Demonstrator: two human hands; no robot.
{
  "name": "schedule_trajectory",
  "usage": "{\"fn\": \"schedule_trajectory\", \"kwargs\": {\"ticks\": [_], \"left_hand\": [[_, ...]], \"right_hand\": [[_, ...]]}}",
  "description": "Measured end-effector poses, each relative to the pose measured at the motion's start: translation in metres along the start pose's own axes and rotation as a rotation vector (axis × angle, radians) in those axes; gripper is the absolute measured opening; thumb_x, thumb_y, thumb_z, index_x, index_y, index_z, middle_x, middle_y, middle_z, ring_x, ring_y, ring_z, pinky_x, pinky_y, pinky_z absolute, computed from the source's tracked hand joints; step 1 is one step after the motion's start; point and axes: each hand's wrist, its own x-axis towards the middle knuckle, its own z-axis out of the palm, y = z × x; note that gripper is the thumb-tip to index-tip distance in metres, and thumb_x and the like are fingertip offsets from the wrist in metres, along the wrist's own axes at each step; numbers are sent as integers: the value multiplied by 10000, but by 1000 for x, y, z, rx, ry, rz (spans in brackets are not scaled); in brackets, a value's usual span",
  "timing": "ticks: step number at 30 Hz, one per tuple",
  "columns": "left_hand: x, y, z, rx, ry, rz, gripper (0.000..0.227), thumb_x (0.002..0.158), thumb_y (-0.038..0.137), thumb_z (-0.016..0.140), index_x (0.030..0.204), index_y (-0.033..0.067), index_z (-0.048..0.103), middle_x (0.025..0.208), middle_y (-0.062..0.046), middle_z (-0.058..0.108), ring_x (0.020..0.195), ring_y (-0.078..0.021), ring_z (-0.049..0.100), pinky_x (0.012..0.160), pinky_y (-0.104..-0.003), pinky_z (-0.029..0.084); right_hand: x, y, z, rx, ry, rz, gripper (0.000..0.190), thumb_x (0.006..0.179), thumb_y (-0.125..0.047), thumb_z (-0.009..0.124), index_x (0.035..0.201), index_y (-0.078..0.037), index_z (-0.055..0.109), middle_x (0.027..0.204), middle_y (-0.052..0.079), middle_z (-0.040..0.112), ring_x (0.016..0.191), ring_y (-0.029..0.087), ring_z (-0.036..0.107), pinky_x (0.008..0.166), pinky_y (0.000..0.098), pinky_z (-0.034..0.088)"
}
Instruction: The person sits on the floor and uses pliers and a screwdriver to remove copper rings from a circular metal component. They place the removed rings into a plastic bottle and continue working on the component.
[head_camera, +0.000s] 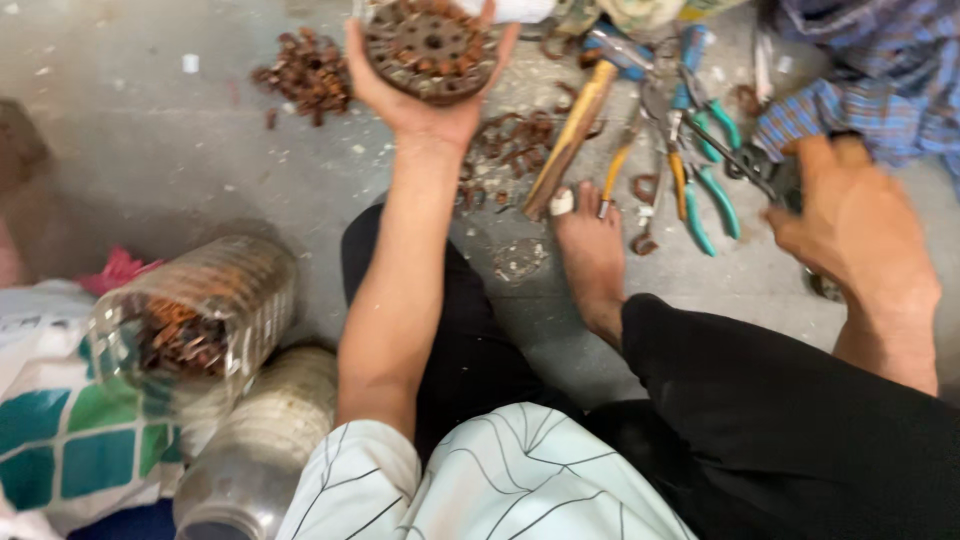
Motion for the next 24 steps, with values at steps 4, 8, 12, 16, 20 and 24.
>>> {"fn": "schedule_trajectory", "kwargs": {"ticks": [4,8,12,16,20,24], "left_hand": [[3,-3,-6,23,-293,53,721,991,728,441,1482,203,502,1461,-111,521,1380,-375,504,1199,-741,376],[7,-5,-17,5,-378,86,746,1009,753,454,1522,212,472,1487,-114,519,1392,-393,504,1208,-706,389],[10,4,-30,-50,-395,113,807,961,787,499,1505,192,467,1474,-117,515,1363,-382,510,1181,-682,402],[9,10,-41,-49,-300,137,822,945,773,549,1491,164,464,1464,-130,514,1341,-393,503,1152,-639,413],[13,17,-38,-88,-409,208,740,1009,729,552,1475,157,492,1447,-101,539,1340,-346,512,1158,-572,437],[10,21,-33,-65,-379,255,764,929,729,619,1483,211,527,1460,-102,543,1349,-353,513,1133,-608,441]], "right_hand": [[-2,-10,5,-28,-283,-29,593,968,-273,745,1502,-130,531,891,233,785,842,369,750,741,475,580],[-30,-13,-24,179,-256,-178,686,908,-238,727,1549,-187,489,1010,129,765,752,252,784,680,361,613],[-23,-64,-25,714,71,-481,612,878,-142,752,1467,-143,584,1120,167,738,871,264,759,737,355,575],[-8,-108,-10,863,80,-682,555,947,-125,704,1483,-135,563,1294,186,709,965,268,743,784,347,580],[-1,-125,-12,888,50,-713,555,930,-132,685,1470,-129,559,1182,182,736,759,206,701,671,325,552],[-4,-126,-13,817,-124,-507,607,927,-131,681,1517,-159,540,589,158,547,498,190,484,512,325,432]]}}
